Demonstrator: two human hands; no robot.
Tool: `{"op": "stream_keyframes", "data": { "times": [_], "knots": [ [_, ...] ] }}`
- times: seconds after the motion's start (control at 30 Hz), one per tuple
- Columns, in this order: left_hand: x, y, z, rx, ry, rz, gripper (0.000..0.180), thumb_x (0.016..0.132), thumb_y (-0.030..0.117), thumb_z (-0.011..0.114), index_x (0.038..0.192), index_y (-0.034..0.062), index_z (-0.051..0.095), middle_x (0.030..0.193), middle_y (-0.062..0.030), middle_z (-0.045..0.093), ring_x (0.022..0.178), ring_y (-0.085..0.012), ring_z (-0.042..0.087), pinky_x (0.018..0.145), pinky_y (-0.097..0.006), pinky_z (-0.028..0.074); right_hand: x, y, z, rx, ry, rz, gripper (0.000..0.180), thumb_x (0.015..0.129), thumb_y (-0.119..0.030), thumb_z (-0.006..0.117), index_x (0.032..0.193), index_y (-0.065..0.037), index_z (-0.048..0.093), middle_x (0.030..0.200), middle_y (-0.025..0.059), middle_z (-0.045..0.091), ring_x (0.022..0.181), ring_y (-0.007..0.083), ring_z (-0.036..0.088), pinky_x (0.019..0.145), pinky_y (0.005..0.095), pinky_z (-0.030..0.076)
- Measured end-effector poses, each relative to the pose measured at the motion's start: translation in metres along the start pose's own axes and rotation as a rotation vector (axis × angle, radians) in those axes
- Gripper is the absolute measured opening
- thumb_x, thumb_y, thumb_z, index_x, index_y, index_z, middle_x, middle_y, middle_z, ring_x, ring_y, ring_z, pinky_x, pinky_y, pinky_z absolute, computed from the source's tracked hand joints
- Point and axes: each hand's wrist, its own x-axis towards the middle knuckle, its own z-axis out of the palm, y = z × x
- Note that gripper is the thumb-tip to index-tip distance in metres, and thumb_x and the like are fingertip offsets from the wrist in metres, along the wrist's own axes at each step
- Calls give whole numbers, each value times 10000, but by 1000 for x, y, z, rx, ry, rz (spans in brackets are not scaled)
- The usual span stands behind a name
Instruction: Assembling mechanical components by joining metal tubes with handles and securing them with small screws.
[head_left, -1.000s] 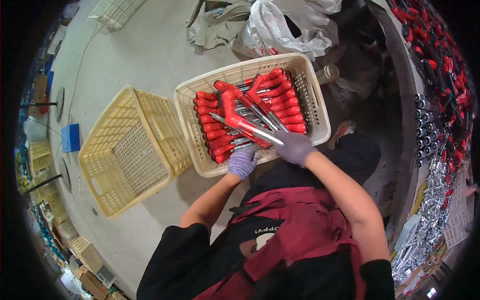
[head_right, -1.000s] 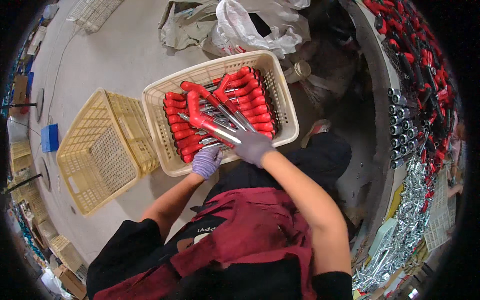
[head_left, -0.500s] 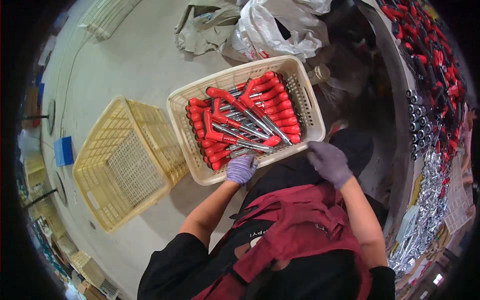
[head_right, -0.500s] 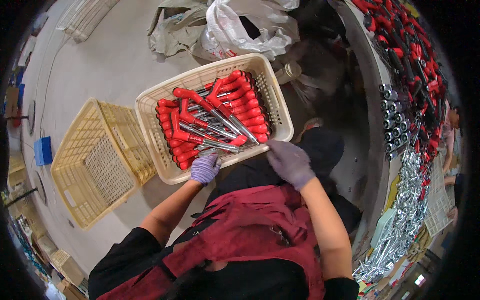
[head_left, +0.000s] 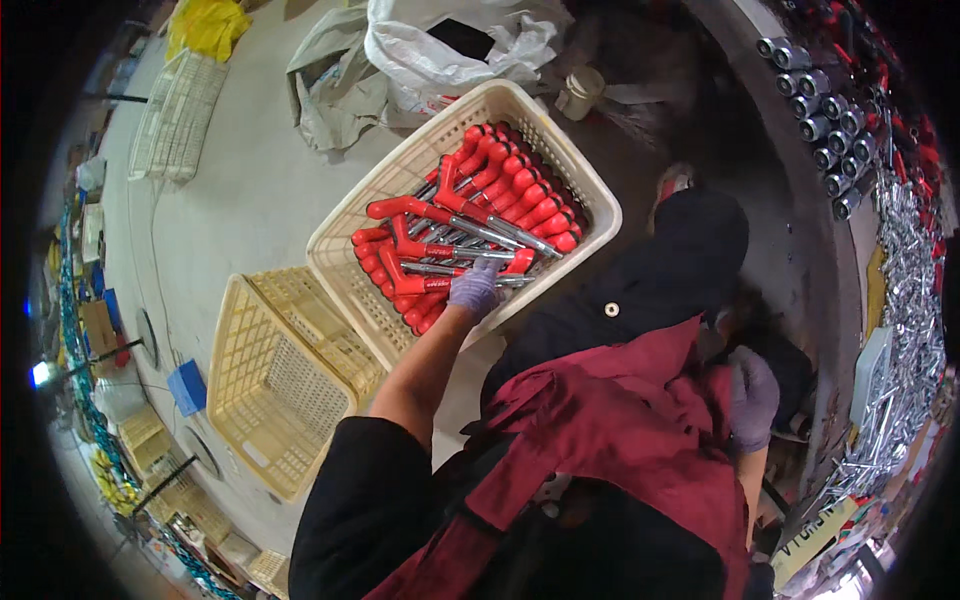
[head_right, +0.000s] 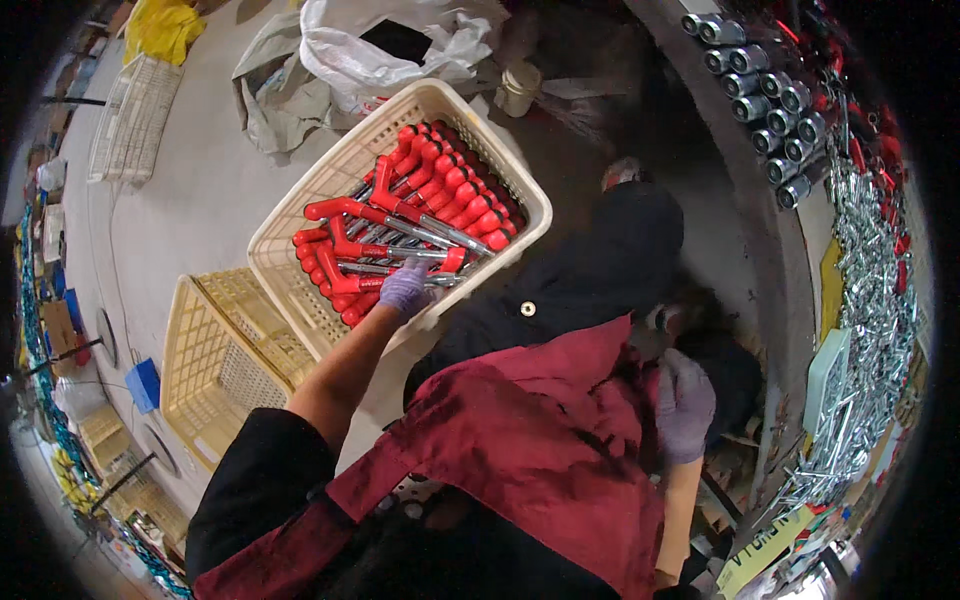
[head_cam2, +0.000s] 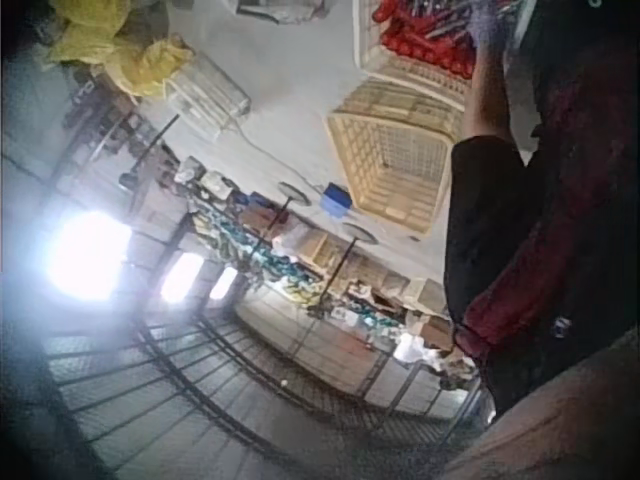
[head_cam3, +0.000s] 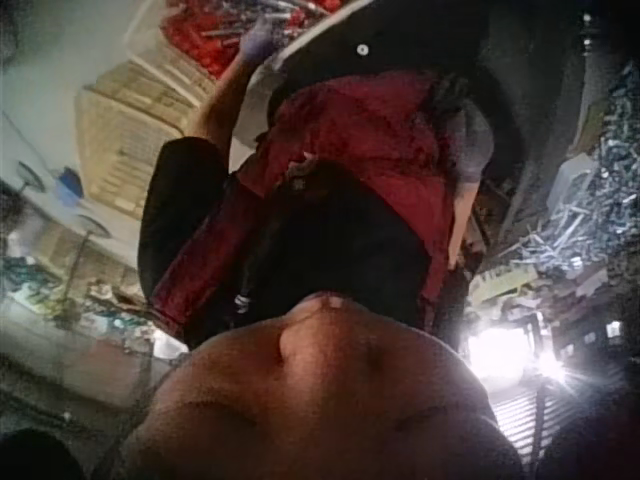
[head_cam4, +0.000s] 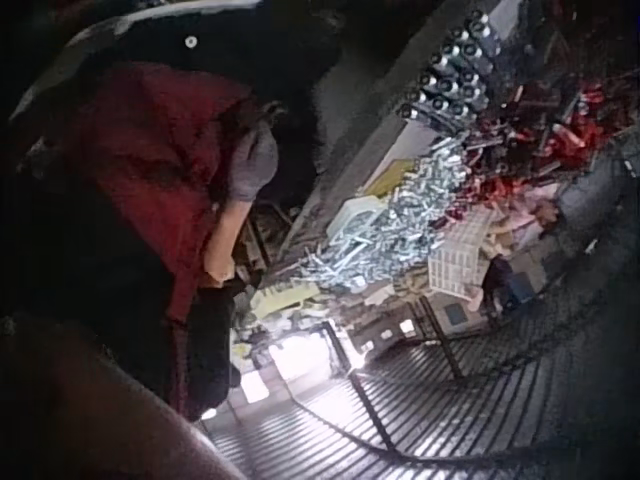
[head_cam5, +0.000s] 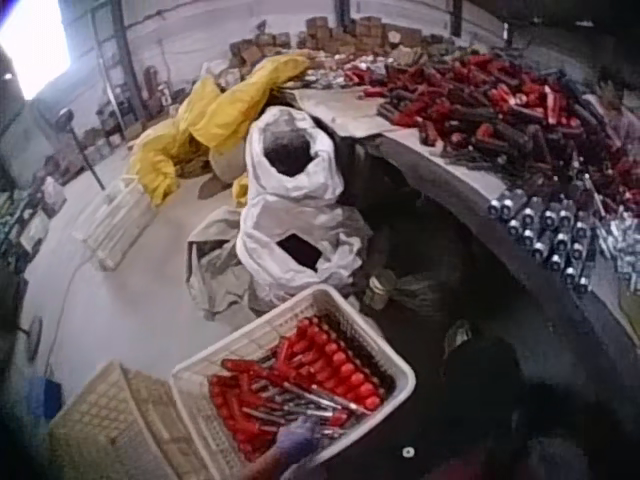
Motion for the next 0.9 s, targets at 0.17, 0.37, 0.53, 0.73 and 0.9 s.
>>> {"op": "stream_keyframes", "data": {
  "times": [0.17,0.37,0.53,0.73,0.9],
  "knots": [
    [24,-11,27,290,-293,34,352,841,235,502,1170,112,515,1201,-174,512,1001,-322,601,802,-453,487,-18,1,17,-18,-75,-4,195,859,-137,548,1012,-25,598,980,138,635,907,332,598,785,388,473],
    [19,-6,-1,346,-142,31,330,854,162,467,1181,123,498,1105,-172,561,846,-334,640,690,-458,518,-16,0,24,66,-52,-60,189,861,-140,534,1009,-44,602,976,140,633,887,341,593,772,409,466],
    [11,15,-17,109,448,-5,414,834,153,478,1248,134,466,1107,-215,539,986,-358,571,818,-459,473,4,-8,27,34,-102,-148,178,849,-126,554,1000,-44,601,977,142,630,908,331,592,785,397,464],
    [-30,39,26,-439,-44,-132,337,887,249,481,1173,77,526,1095,-207,568,990,-369,559,819,-436,458,8,-14,33,123,-117,-182,176,847,-127,557,992,-39,600,967,142,632,888,337,596,773,402,467],
    [-46,19,42,-405,49,18,412,911,386,408,1139,67,536,1056,-222,594,999,-384,563,849,-460,443,3,-11,23,89,-103,-106,179,850,-130,559,996,-36,602,959,152,633,886,341,599,771,398,474]
  ]
}}
